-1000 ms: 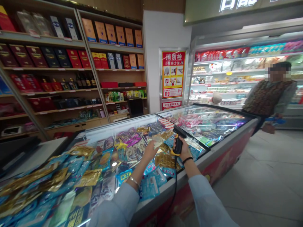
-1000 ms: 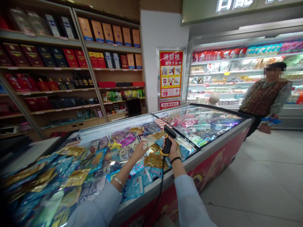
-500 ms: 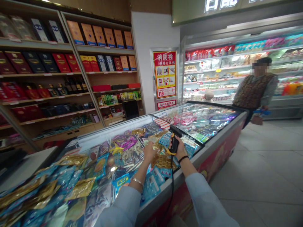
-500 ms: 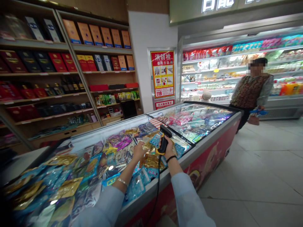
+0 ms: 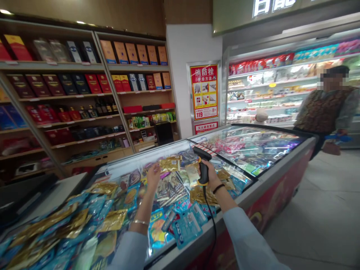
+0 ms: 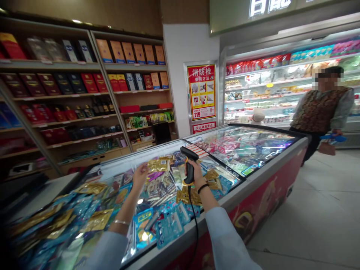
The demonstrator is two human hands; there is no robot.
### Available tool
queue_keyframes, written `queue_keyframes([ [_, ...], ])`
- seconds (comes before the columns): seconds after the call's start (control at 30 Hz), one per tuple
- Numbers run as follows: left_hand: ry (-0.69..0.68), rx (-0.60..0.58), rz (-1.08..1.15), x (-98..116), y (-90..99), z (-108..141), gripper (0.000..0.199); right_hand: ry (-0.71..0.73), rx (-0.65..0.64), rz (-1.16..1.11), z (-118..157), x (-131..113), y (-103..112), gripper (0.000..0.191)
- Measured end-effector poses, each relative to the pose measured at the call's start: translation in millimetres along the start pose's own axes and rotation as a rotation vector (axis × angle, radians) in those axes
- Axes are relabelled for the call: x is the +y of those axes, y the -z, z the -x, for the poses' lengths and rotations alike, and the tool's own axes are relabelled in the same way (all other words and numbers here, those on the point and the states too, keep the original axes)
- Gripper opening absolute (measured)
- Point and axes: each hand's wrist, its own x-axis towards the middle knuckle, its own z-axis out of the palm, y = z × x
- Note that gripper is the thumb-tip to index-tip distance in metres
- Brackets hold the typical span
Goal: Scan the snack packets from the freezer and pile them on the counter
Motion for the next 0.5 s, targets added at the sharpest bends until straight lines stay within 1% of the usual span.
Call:
queue_keyframes([
  [0.1, 0.012, 0.099, -0.048, -4.6, 28.8, -3.3, 0.030, -0.020, -0.113, 0.093, -5.9, 15.4, -33.5, 0.027],
  [0.13, 0.008, 0.133, -0.059, -6.0, 34.9, -2.7, 0.030, -0.020, -0.143, 0.124, -7.9, 23.2, -42.5, 0.026],
  [0.2, -0.006, 0.186, -0.070, -8.9, 41.9, -0.6, 0.030, -0.009, -0.165, 0.158, -11.6, 40.7, -55.0, 0.025],
  [0.27, -0.026, 0.210, -0.072, -12.3, 43.9, 2.0, 0.031, -0.008, -0.157, 0.172, -14.7, 57.1, -59.3, 0.024],
  [0.33, -0.052, 0.208, -0.060, -16.1, 43.0, 4.6, 0.032, -0.038, -0.172, 0.183, -17.1, 68.7, -57.2, 0.023],
  [0.4, -0.061, 0.204, -0.041, -19.7, 41.0, 6.6, 0.031, -0.082, -0.209, 0.197, -18.5, 74.0, -52.6, 0.022],
  [0.5, -0.036, 0.217, -0.041, -23.2, 38.2, 8.0, 0.030, -0.130, -0.235, 0.218, -17.8, 74.0, -48.3, 0.022],
])
